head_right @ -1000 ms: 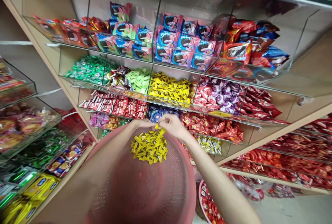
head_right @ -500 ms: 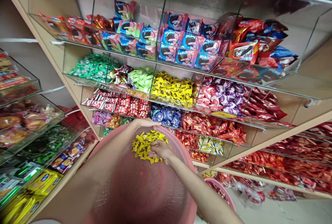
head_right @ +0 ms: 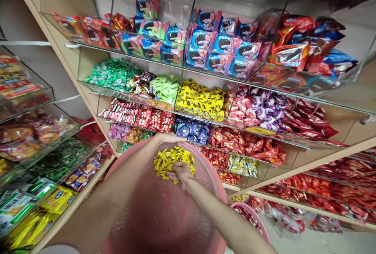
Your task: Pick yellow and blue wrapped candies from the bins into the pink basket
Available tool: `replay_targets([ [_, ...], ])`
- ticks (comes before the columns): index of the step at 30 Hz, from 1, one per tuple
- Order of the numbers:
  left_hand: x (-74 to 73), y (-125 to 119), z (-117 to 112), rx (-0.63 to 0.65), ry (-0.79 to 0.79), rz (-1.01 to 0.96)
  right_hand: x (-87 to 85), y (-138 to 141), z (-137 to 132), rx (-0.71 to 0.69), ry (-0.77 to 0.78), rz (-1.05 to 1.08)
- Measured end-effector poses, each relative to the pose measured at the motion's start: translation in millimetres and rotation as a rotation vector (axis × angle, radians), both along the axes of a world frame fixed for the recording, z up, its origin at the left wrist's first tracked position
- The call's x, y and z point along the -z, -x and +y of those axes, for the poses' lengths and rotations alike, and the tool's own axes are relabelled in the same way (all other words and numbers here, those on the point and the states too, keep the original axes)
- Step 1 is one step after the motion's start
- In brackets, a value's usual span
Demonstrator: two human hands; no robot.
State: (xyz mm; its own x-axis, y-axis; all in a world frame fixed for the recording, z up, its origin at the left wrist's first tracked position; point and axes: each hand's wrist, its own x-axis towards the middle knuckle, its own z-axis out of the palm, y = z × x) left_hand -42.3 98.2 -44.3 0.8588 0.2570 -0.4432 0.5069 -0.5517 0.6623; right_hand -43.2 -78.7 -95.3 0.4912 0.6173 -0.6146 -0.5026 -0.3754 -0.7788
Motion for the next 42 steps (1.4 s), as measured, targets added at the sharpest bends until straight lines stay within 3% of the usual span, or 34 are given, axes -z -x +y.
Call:
replay_targets([
  [5,-5.4,1.5,-2.1,0.007,-0.017,0.012,3.8,5.5,1.9,0.004,0.047,-0.043],
  [14,-7.3,2.4,-4.4,0.003,-0.002,0.003,15.2,3.7,-0.8,0.152,-0.037,-0.055],
  [19,-4.5,1.3,-2.1,-0.001,-0.020,-0.003,11.0,-0.5,-6.1,0.098,-0.020,-0.157],
  [21,-6.4,1.8,-2.5,0.002,-0.028,0.003,-2.4,-6.8,-7.6,0.030,-0.009,-0.227],
  [23,-8.9,2.3,-3.6,-0.007,-0.045,0.012,-27.5,-18.0,-8.8,-0.055,-0.065,-0.378],
  [26,-10.4,2.0,-4.8,-0.022,-0.063,0.021,-82.6,-45.0,-9.0,-0.142,-0.240,-0.807],
  [28,-8.6,0.9,-4.6,-0.014,-0.061,0.018,-121.6,-69.4,-7.3,-0.121,-0.315,-1.144],
  [32,-1.4,-1.0,-2.1,-0.004,-0.048,-0.001,-178.9,-125.6,1.2,-0.106,-0.225,-1.673],
  [37,2.2,0.2,0.7,-0.020,-0.040,-0.026,-206.2,-175.7,16.9,-0.339,0.106,-2.092],
  [42,-0.8,1.8,-0.4,-0.037,-0.024,-0.030,-208.7,-184.9,32.5,-0.596,0.267,-2.192],
])
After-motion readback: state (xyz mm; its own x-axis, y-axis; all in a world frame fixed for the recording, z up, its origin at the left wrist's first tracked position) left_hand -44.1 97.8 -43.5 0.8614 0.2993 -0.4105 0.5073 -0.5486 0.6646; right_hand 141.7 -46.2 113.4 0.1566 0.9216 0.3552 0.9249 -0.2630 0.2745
